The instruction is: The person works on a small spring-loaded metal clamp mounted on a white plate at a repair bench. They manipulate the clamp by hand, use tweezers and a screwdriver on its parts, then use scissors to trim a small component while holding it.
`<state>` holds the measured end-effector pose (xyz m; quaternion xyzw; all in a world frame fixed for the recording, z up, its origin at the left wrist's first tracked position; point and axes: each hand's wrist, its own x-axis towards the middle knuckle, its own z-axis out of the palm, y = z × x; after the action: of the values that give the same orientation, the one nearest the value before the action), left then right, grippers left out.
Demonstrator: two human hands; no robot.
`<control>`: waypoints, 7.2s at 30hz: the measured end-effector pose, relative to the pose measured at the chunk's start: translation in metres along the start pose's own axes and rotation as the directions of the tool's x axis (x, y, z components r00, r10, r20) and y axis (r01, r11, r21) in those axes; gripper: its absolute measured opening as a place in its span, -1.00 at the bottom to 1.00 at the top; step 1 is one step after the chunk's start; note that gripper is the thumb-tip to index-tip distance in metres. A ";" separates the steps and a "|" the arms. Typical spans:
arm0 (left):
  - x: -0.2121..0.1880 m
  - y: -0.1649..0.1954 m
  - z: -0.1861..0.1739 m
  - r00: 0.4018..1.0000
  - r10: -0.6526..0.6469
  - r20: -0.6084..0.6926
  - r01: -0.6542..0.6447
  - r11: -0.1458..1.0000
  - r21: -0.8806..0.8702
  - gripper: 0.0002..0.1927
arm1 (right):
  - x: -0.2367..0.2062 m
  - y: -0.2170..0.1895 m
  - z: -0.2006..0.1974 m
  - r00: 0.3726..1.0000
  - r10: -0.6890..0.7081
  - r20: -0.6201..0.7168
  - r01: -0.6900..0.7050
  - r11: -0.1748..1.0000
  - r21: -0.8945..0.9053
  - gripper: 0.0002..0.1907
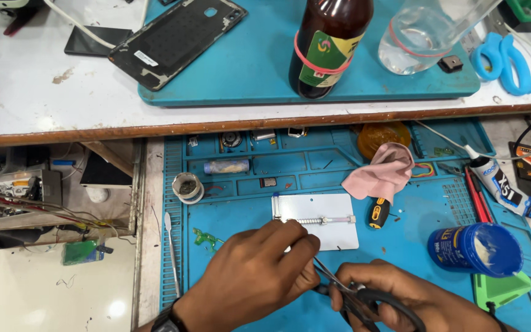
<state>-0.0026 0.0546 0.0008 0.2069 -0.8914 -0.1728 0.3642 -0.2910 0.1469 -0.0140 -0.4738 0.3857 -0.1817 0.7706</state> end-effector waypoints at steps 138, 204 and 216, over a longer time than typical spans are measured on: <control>-0.009 -0.017 0.004 0.875 -0.407 0.261 0.377 0.235 -0.896 -0.81 | 0.023 0.035 -0.011 0.988 -0.099 0.120 0.049 0.931 0.361 0.08; -0.005 -0.012 0.016 0.766 -0.453 0.456 0.581 0.186 -0.792 -0.77 | 0.015 -0.007 0.014 0.982 -0.009 -0.189 -0.001 0.998 -0.057 -0.69; -0.007 -0.013 0.018 0.784 -0.426 0.453 0.572 0.211 -0.792 -0.70 | 0.017 -0.035 0.024 0.938 0.106 -0.331 -0.262 0.840 -0.475 -0.76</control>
<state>-0.0080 0.0499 -0.0210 0.2390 -0.5560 -0.7460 0.2777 -0.2585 0.1329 0.0150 -0.5894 0.5733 -0.0649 0.5655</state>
